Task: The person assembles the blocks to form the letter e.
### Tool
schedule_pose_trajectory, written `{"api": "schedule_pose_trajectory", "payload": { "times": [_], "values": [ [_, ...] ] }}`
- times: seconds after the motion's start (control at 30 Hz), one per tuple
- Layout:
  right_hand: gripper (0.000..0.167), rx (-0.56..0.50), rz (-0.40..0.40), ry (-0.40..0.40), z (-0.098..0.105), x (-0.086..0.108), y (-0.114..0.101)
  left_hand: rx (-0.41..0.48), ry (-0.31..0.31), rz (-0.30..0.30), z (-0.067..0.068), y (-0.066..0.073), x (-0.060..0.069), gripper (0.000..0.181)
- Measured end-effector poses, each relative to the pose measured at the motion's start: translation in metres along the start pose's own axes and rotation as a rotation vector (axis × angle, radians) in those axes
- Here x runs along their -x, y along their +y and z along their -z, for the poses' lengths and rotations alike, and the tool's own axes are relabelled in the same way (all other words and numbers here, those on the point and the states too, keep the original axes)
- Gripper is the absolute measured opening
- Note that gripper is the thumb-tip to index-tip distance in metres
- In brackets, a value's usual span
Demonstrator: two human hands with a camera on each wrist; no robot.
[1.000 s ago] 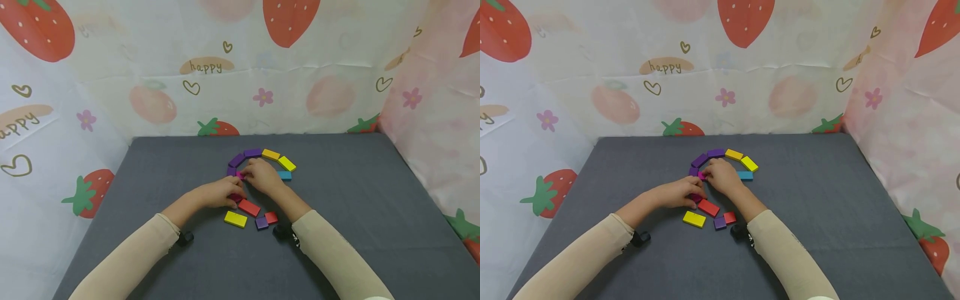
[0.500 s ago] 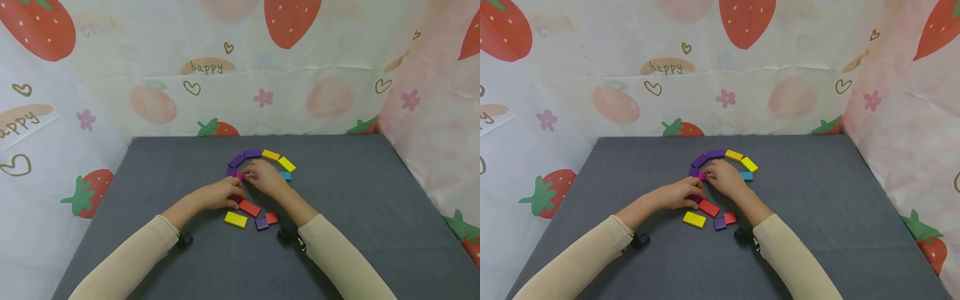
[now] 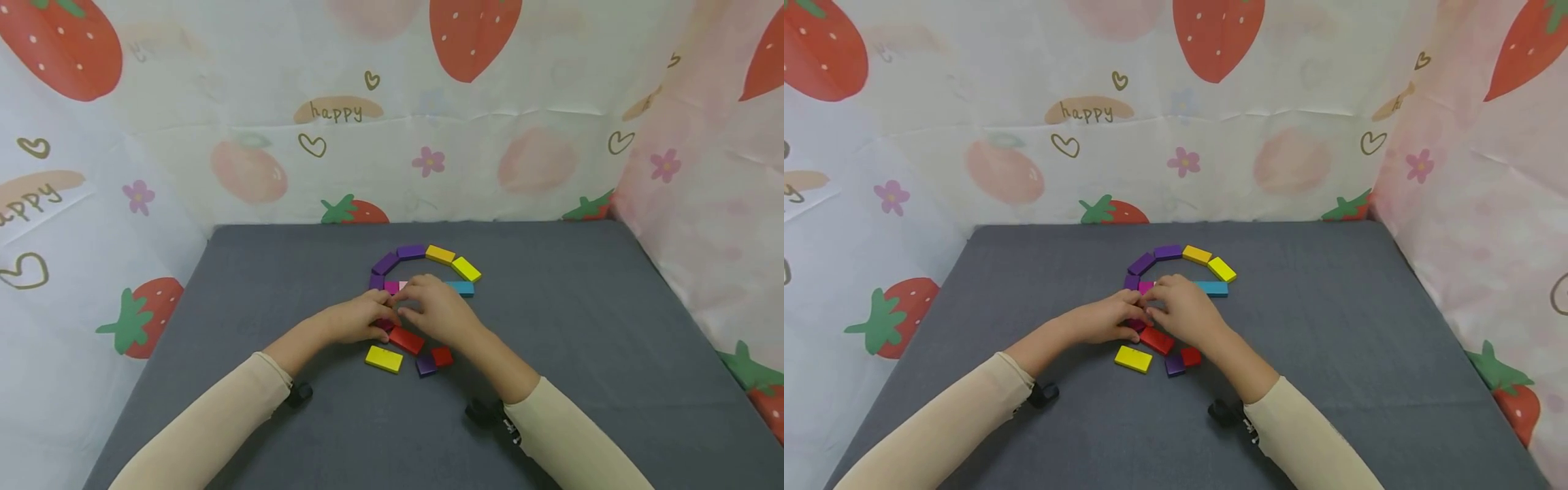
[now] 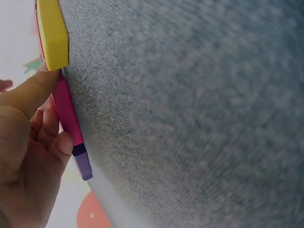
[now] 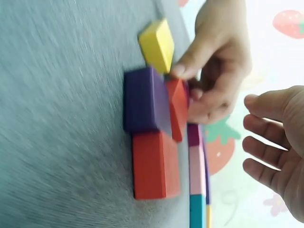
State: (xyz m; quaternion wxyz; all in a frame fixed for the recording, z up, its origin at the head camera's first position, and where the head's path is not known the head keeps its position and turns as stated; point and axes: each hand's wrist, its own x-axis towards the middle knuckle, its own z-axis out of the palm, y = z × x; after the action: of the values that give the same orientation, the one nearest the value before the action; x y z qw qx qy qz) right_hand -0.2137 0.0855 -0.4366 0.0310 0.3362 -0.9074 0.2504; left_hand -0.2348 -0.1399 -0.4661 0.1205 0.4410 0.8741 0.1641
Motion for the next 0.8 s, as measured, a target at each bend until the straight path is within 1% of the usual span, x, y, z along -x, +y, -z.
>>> {"api": "schedule_pose_trajectory", "payload": {
  "times": [0.1,0.17,0.33,0.43,0.63,0.8],
  "values": [
    [0.018,-0.026,0.012,-0.005,0.000,0.009,-0.009,0.016,0.009,0.006,0.000,0.000,0.001,0.033],
    [0.018,-0.031,0.025,-0.012,-0.001,0.015,-0.015,0.018,0.012,0.011,0.000,-0.001,0.001,0.031],
    [0.019,0.006,0.064,-0.046,-0.009,0.027,-0.027,0.021,0.013,0.021,0.000,-0.002,0.000,0.021],
    [0.020,0.029,0.077,-0.068,-0.014,0.032,-0.033,0.030,0.007,0.028,0.000,-0.002,0.000,0.021],
    [0.022,0.063,0.071,-0.106,-0.025,0.039,-0.037,0.020,0.008,0.019,-0.001,-0.003,0.000,0.027],
    [0.028,0.116,0.062,-0.116,-0.033,0.043,-0.036,0.015,0.007,0.015,-0.003,-0.003,-0.001,0.030]
  ]
}}
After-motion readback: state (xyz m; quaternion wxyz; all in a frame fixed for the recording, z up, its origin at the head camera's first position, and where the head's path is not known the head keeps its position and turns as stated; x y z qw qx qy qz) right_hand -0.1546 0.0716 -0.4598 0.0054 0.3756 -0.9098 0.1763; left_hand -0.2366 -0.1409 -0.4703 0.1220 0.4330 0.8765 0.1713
